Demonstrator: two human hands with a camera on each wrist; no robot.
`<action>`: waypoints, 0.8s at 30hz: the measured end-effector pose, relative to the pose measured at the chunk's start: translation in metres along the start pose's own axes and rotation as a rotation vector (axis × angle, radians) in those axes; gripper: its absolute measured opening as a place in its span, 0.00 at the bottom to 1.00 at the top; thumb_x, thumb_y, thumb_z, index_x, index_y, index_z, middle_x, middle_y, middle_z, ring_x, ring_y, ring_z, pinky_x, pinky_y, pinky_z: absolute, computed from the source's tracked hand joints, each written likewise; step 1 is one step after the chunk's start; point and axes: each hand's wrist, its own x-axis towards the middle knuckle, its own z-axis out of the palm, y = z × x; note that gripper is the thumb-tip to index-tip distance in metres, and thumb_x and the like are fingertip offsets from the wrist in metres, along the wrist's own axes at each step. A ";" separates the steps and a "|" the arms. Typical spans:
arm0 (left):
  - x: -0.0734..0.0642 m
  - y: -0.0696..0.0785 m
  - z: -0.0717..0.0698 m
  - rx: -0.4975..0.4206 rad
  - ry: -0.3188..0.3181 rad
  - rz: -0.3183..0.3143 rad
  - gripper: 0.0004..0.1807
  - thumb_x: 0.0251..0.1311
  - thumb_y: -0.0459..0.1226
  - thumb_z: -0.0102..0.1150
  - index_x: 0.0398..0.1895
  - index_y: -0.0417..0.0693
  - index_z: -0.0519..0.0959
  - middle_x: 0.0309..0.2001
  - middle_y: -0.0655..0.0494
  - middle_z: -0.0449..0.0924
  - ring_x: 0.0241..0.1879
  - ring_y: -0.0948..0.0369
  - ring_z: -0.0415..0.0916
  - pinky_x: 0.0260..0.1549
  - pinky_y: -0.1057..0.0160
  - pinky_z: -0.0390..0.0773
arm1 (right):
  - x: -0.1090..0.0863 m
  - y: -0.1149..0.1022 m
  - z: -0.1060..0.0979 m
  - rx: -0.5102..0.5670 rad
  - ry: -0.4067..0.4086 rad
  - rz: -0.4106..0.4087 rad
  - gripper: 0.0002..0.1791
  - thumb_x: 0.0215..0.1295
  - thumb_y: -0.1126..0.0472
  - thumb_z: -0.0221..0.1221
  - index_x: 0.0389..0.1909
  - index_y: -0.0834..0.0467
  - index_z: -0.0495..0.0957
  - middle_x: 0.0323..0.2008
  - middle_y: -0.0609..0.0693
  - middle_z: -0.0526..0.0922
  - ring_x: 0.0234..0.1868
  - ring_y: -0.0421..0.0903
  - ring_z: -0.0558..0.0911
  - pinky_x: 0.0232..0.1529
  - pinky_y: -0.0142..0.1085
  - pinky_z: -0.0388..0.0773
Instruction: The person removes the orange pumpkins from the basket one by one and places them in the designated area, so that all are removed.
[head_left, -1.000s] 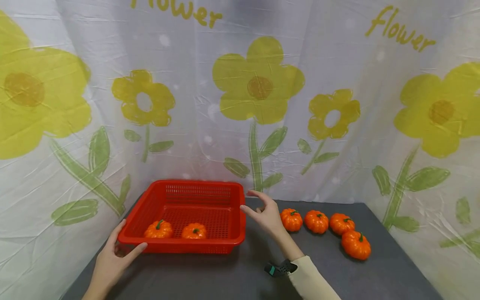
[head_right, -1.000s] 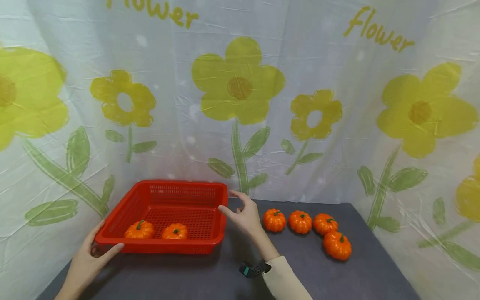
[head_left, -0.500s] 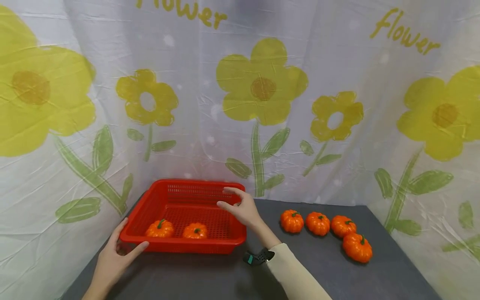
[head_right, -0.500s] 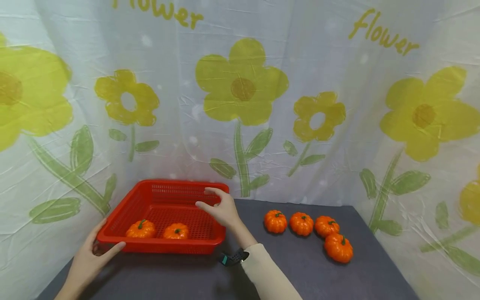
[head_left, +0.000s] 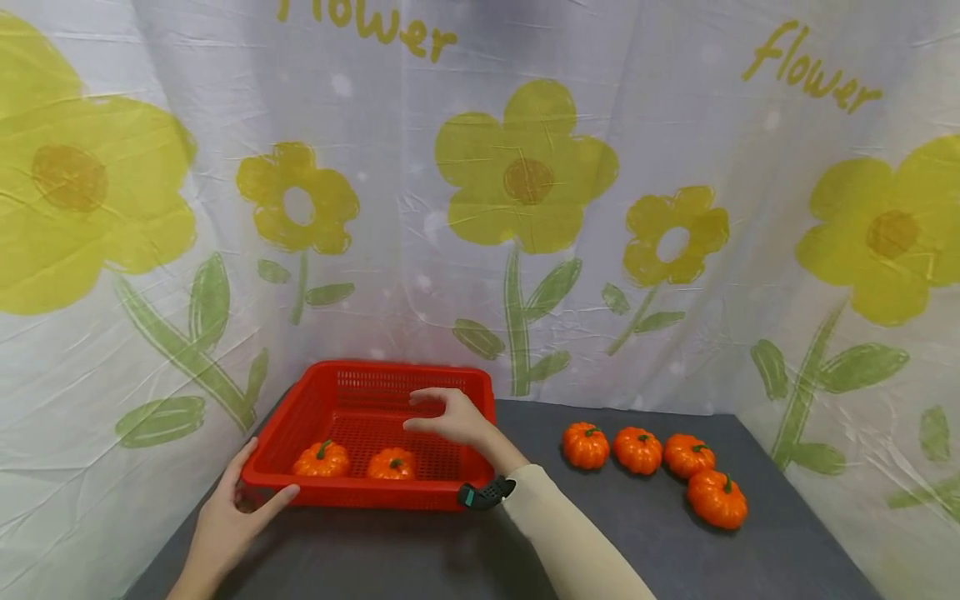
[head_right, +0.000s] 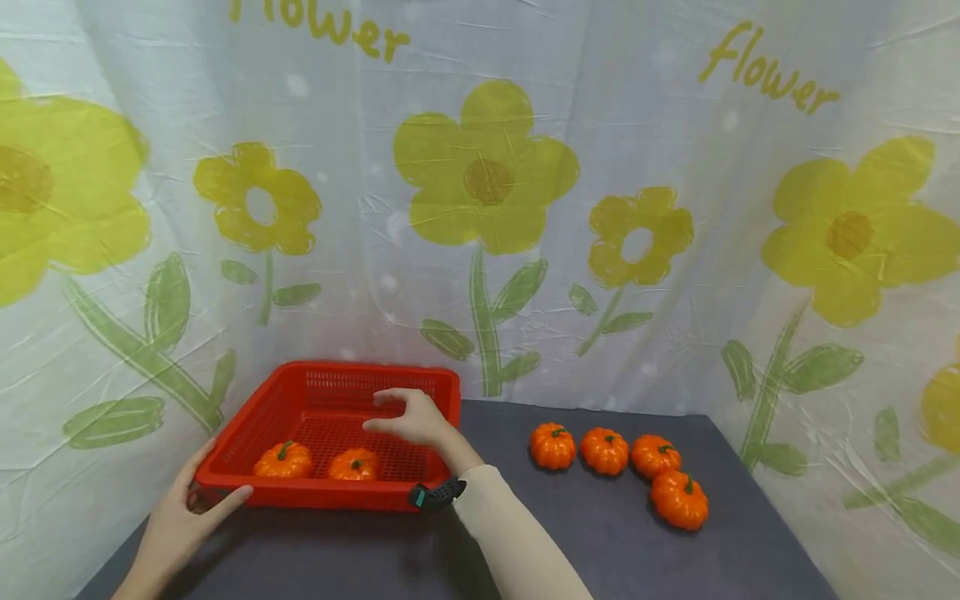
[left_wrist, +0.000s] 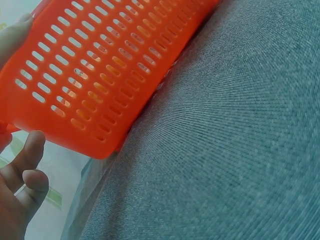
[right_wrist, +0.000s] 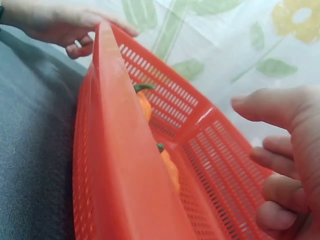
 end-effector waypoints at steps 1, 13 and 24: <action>0.000 0.000 0.000 0.000 -0.001 -0.003 0.60 0.61 0.59 0.74 0.88 0.54 0.49 0.40 0.48 0.80 0.32 0.63 0.72 0.28 0.65 0.73 | 0.002 0.001 0.002 -0.006 -0.027 0.002 0.32 0.67 0.50 0.72 0.69 0.56 0.80 0.62 0.47 0.85 0.68 0.48 0.78 0.66 0.48 0.76; 0.001 -0.001 0.000 0.009 0.008 0.004 0.60 0.61 0.59 0.75 0.87 0.54 0.50 0.39 0.49 0.80 0.33 0.62 0.71 0.29 0.65 0.72 | 0.013 0.003 0.006 -0.067 -0.357 0.052 0.36 0.61 0.56 0.77 0.71 0.53 0.79 0.65 0.42 0.82 0.71 0.44 0.74 0.67 0.44 0.74; 0.001 -0.003 0.000 0.002 0.006 0.010 0.60 0.61 0.59 0.75 0.87 0.53 0.50 0.35 0.50 0.78 0.31 0.63 0.71 0.28 0.64 0.72 | 0.011 0.005 0.015 -0.224 -0.462 0.074 0.38 0.60 0.66 0.76 0.72 0.50 0.78 0.70 0.43 0.78 0.74 0.43 0.70 0.66 0.39 0.75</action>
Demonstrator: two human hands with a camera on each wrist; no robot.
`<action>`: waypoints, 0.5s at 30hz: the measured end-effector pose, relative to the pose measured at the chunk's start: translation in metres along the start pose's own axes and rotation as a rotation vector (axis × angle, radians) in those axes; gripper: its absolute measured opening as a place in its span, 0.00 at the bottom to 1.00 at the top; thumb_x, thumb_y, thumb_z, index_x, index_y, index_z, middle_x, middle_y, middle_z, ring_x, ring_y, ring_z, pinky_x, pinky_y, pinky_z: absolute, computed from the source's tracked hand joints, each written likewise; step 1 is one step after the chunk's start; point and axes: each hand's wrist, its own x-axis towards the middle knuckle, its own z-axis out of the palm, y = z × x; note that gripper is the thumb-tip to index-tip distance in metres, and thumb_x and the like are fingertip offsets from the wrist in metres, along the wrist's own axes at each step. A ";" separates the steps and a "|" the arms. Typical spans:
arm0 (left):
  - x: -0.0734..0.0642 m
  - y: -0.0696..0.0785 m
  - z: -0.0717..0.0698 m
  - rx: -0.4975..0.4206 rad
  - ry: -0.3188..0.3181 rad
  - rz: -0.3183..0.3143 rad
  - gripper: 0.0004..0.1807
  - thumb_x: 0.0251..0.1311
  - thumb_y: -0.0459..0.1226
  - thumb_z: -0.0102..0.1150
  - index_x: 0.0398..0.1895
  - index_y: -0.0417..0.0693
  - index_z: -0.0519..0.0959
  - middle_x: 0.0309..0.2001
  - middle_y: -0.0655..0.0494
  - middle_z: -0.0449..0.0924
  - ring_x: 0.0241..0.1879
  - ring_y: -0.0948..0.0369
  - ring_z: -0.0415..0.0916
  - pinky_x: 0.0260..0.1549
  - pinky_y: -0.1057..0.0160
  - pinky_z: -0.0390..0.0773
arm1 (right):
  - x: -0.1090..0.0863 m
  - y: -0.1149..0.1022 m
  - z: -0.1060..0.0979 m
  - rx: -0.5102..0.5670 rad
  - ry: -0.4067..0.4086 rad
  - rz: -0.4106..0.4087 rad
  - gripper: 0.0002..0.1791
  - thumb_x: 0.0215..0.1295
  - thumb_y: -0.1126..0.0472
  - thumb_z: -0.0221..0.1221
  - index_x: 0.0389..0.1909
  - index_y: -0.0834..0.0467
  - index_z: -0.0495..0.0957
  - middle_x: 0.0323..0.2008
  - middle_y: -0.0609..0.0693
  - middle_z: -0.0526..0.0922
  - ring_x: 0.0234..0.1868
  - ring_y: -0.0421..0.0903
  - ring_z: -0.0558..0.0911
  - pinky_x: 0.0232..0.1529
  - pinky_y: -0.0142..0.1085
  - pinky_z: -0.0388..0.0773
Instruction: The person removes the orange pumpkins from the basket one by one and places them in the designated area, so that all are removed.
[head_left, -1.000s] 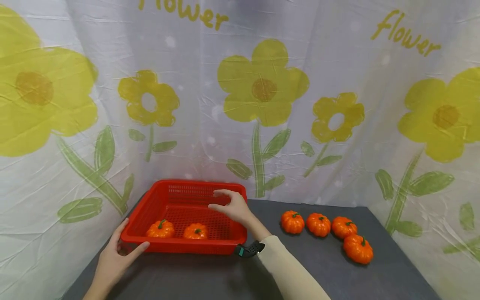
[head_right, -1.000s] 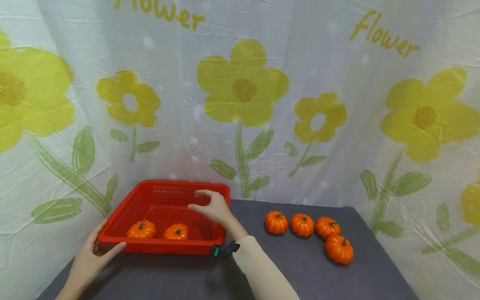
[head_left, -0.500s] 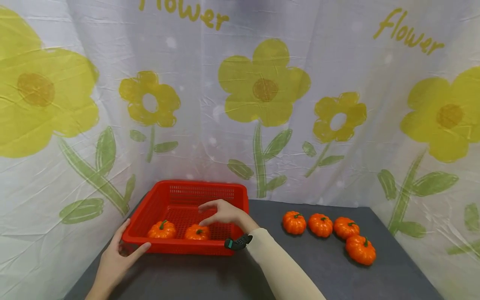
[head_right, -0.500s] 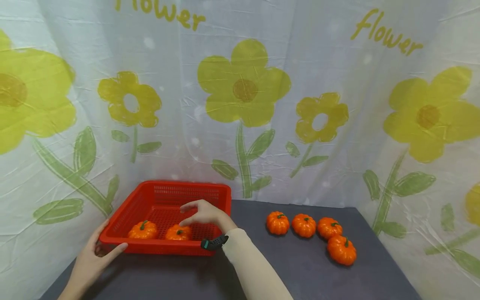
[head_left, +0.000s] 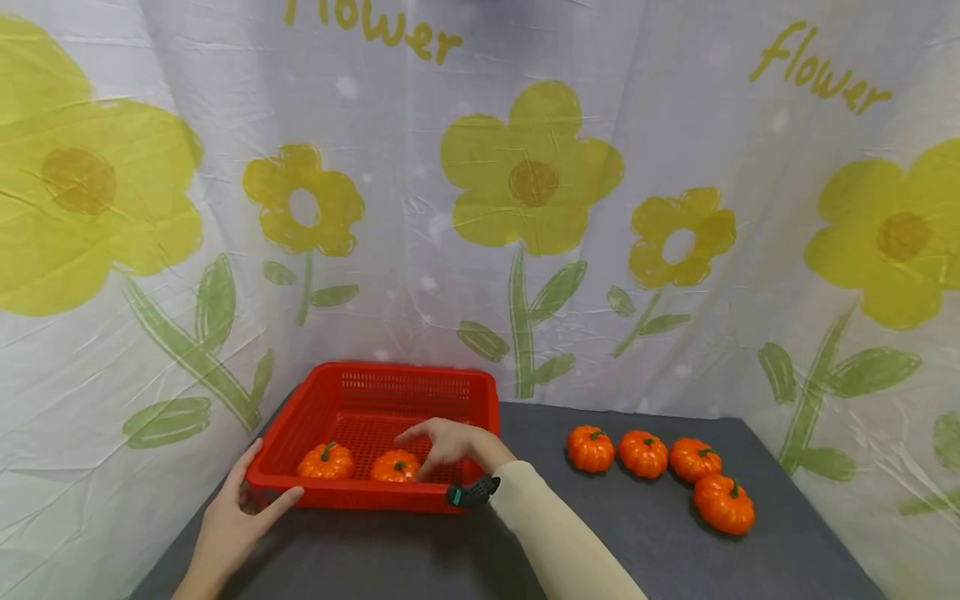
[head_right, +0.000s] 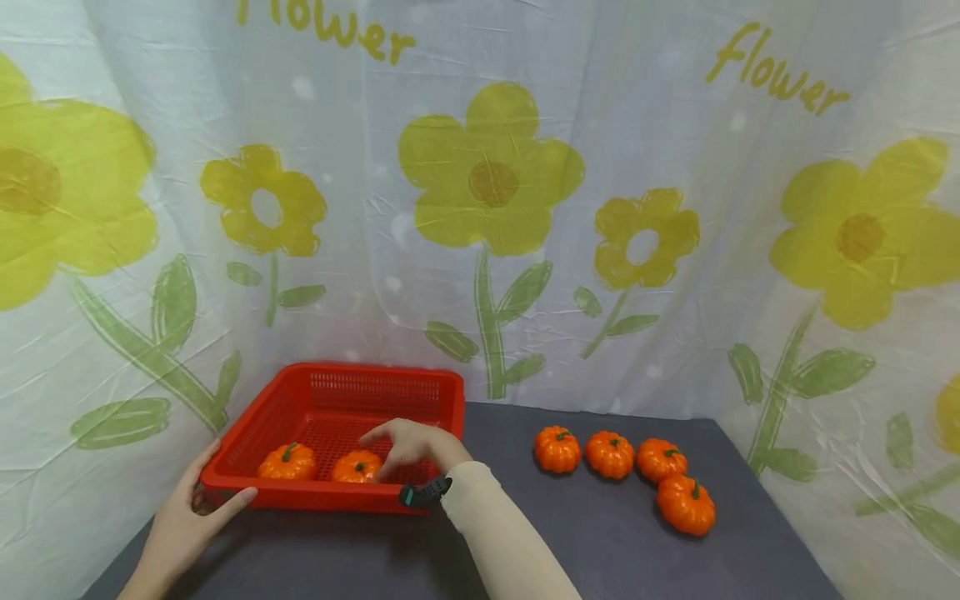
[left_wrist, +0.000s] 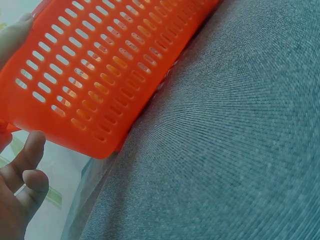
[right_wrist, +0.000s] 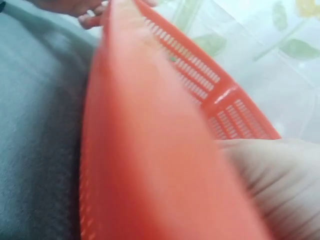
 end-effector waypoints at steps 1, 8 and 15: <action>0.000 0.000 0.000 0.003 0.000 -0.002 0.59 0.61 0.59 0.75 0.87 0.54 0.50 0.35 0.50 0.78 0.31 0.63 0.71 0.28 0.64 0.72 | 0.000 0.000 0.001 -0.024 -0.003 0.004 0.38 0.60 0.66 0.75 0.72 0.48 0.78 0.70 0.42 0.77 0.75 0.43 0.69 0.66 0.39 0.75; -0.001 -0.001 0.000 0.008 0.006 0.004 0.59 0.61 0.58 0.75 0.87 0.53 0.51 0.34 0.51 0.78 0.31 0.63 0.71 0.28 0.64 0.71 | 0.002 0.000 0.007 -0.146 -0.006 0.006 0.37 0.62 0.67 0.73 0.73 0.46 0.78 0.71 0.44 0.76 0.70 0.42 0.73 0.67 0.37 0.74; -0.001 0.000 0.001 0.002 -0.001 -0.004 0.59 0.61 0.58 0.75 0.87 0.55 0.50 0.33 0.51 0.78 0.31 0.63 0.71 0.29 0.65 0.71 | 0.001 -0.001 0.005 -0.123 0.006 0.021 0.34 0.63 0.64 0.73 0.71 0.45 0.79 0.68 0.42 0.78 0.63 0.38 0.74 0.64 0.37 0.75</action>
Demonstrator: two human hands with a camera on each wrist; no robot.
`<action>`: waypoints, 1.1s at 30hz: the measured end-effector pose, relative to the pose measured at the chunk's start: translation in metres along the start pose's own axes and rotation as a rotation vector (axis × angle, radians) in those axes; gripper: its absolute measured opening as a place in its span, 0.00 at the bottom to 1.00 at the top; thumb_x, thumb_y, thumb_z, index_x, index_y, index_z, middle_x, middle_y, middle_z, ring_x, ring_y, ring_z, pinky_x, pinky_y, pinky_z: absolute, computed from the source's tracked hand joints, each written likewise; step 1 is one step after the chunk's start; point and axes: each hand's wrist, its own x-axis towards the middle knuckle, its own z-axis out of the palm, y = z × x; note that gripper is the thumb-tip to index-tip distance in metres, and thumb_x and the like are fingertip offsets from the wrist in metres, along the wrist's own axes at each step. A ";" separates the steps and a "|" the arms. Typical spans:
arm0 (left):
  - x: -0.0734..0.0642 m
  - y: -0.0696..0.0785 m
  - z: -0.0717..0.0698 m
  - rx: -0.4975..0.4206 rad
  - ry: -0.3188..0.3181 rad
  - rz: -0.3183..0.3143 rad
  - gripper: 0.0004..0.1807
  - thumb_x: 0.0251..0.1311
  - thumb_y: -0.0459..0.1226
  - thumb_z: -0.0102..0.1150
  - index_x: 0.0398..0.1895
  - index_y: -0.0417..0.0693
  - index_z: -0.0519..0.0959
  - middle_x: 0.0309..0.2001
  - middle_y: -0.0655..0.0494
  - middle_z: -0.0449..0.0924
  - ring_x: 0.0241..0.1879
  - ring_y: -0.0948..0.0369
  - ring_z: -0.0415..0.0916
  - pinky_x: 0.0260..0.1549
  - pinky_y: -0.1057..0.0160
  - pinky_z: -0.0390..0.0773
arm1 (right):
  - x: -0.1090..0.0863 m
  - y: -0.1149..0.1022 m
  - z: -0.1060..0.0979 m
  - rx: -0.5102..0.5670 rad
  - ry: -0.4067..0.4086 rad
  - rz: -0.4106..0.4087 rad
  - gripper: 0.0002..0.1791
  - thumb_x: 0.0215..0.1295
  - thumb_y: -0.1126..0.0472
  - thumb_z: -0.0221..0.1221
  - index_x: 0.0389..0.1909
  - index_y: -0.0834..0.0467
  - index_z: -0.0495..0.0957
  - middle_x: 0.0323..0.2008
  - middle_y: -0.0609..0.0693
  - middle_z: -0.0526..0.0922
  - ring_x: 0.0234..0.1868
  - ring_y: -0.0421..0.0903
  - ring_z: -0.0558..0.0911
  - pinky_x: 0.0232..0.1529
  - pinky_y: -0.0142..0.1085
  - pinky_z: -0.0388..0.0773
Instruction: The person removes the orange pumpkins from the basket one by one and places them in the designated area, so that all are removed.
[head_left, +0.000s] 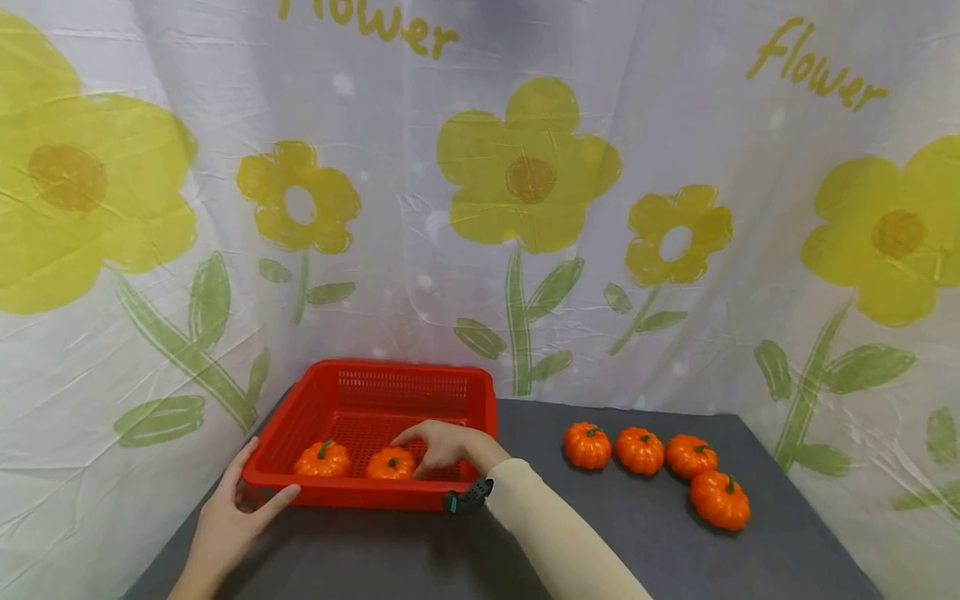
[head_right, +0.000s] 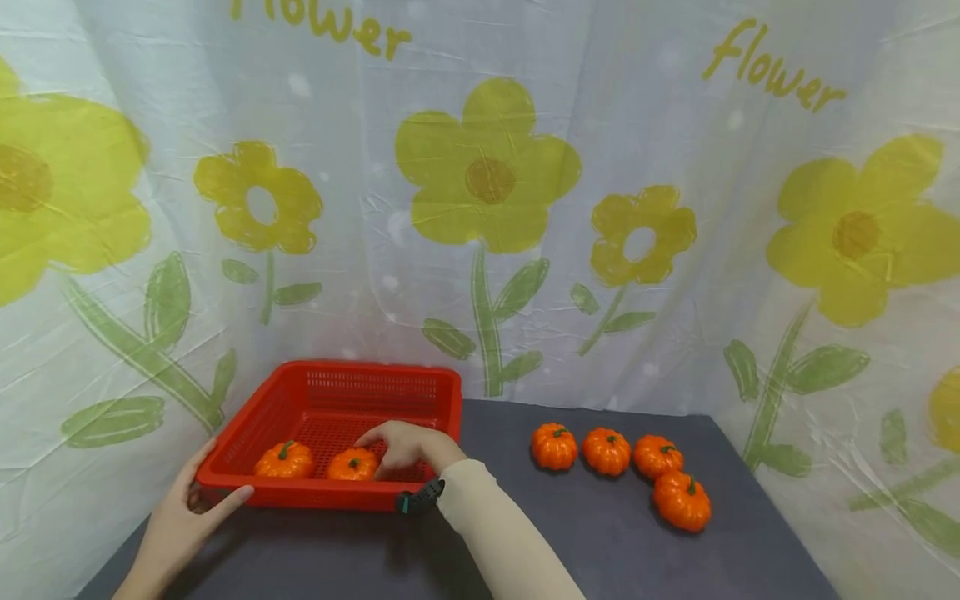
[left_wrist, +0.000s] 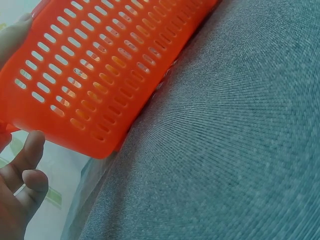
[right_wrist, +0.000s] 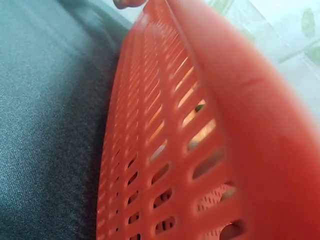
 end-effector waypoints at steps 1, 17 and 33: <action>0.000 0.000 0.000 0.002 -0.001 -0.002 0.59 0.61 0.59 0.75 0.87 0.55 0.50 0.34 0.51 0.79 0.31 0.63 0.71 0.29 0.64 0.71 | 0.000 0.000 0.000 0.009 0.003 0.000 0.34 0.63 0.64 0.73 0.71 0.46 0.79 0.68 0.42 0.78 0.62 0.38 0.74 0.63 0.36 0.75; 0.000 0.001 0.001 0.011 0.012 0.014 0.59 0.61 0.58 0.75 0.87 0.53 0.50 0.34 0.50 0.78 0.31 0.64 0.70 0.28 0.65 0.71 | -0.001 -0.001 -0.007 0.125 0.200 0.016 0.36 0.56 0.49 0.78 0.68 0.48 0.81 0.64 0.41 0.81 0.61 0.39 0.78 0.63 0.40 0.76; 0.005 -0.003 -0.001 0.018 -0.024 -0.006 0.61 0.61 0.60 0.74 0.88 0.53 0.48 0.37 0.50 0.80 0.33 0.62 0.73 0.30 0.64 0.73 | -0.029 -0.007 -0.022 0.186 0.411 0.032 0.39 0.57 0.46 0.76 0.69 0.51 0.79 0.63 0.45 0.83 0.62 0.44 0.79 0.62 0.43 0.77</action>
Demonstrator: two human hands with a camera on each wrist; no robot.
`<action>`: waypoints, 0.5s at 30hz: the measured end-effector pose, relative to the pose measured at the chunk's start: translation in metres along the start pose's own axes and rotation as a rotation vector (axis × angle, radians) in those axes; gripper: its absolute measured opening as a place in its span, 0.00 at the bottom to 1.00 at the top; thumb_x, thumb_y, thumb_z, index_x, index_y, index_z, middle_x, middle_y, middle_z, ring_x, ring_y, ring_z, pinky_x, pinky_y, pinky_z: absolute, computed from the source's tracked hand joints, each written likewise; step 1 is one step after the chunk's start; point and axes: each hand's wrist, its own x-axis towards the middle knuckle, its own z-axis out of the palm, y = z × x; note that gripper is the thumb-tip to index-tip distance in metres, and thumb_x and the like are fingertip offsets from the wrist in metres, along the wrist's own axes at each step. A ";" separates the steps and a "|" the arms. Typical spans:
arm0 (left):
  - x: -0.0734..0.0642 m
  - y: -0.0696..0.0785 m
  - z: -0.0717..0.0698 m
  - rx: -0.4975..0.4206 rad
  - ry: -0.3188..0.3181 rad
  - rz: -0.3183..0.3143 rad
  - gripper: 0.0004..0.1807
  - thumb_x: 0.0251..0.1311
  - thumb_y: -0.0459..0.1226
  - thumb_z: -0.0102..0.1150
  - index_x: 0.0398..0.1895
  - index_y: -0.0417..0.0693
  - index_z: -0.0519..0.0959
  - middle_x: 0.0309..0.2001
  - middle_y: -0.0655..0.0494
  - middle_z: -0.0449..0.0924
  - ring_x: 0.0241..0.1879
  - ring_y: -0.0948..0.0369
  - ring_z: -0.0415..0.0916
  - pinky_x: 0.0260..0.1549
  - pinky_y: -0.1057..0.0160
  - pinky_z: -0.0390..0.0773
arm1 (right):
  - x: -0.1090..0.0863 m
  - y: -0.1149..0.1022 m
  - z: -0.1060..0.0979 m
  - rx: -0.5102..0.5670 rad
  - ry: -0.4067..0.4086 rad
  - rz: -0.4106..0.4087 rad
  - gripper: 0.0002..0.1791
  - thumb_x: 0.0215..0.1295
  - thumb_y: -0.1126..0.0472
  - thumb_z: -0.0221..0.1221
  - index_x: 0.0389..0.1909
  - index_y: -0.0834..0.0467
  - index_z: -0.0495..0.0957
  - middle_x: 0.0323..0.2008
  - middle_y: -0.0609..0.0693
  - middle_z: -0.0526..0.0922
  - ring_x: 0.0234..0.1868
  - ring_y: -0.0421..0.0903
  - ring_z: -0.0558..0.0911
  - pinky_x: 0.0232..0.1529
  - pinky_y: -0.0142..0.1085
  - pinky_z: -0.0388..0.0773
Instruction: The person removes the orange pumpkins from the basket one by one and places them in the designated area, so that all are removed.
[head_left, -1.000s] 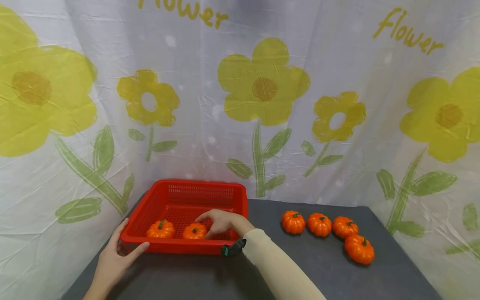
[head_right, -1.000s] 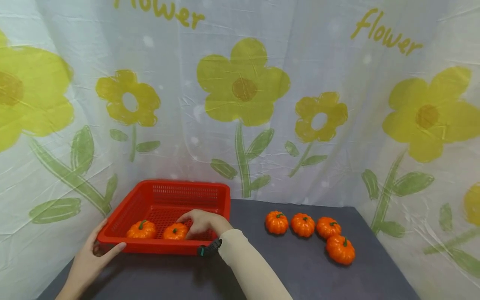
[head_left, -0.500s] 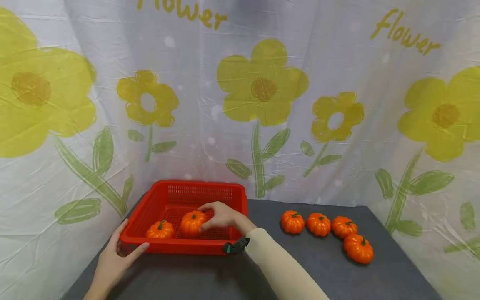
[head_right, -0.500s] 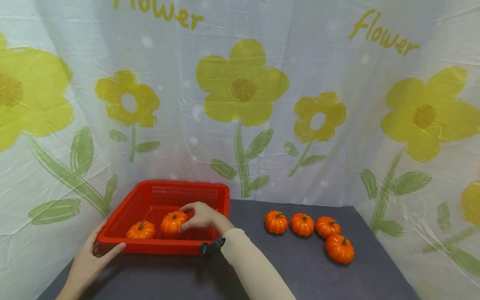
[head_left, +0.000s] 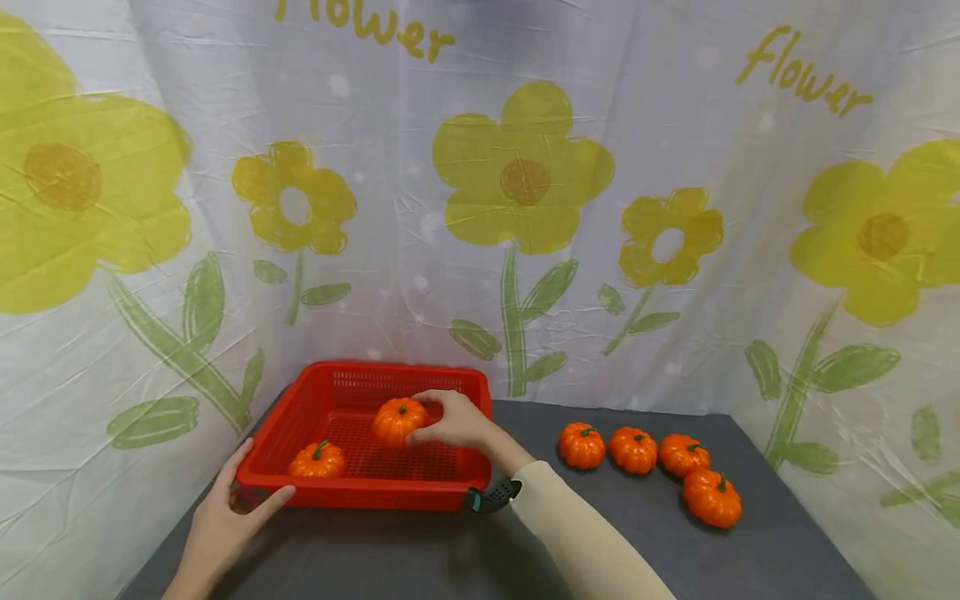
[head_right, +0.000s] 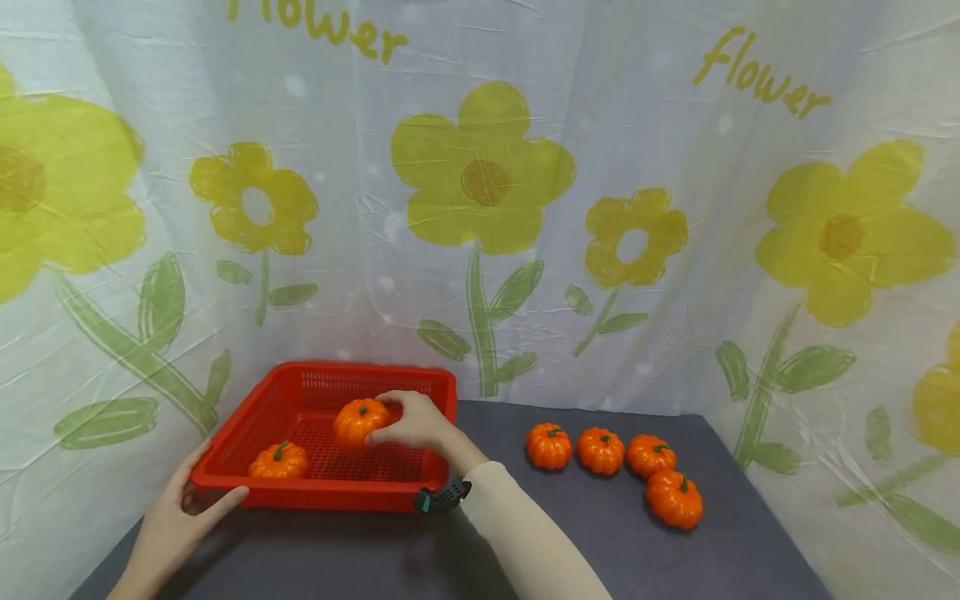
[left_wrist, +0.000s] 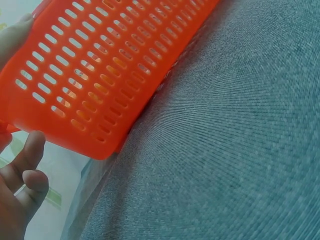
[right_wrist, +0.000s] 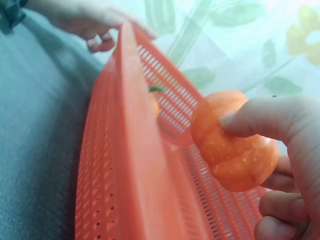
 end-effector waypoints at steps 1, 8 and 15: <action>0.000 0.000 0.000 0.000 0.002 -0.002 0.61 0.61 0.60 0.74 0.88 0.53 0.48 0.37 0.50 0.80 0.33 0.62 0.73 0.30 0.64 0.73 | -0.002 0.000 -0.002 0.010 0.016 -0.003 0.39 0.57 0.46 0.76 0.69 0.52 0.79 0.63 0.46 0.83 0.63 0.45 0.79 0.63 0.45 0.77; -0.001 0.000 0.000 0.000 0.006 0.006 0.60 0.62 0.60 0.73 0.88 0.53 0.48 0.34 0.51 0.79 0.31 0.63 0.72 0.29 0.64 0.72 | -0.023 0.000 -0.017 0.125 0.148 0.021 0.38 0.58 0.47 0.76 0.69 0.52 0.79 0.66 0.50 0.81 0.65 0.52 0.77 0.66 0.55 0.74; -0.001 0.000 0.000 -0.006 -0.007 -0.018 0.61 0.62 0.61 0.73 0.88 0.54 0.46 0.41 0.47 0.81 0.33 0.61 0.72 0.30 0.64 0.72 | -0.053 0.004 -0.024 0.159 0.243 0.009 0.38 0.59 0.50 0.76 0.70 0.55 0.77 0.49 0.53 0.85 0.22 0.42 0.71 0.30 0.36 0.74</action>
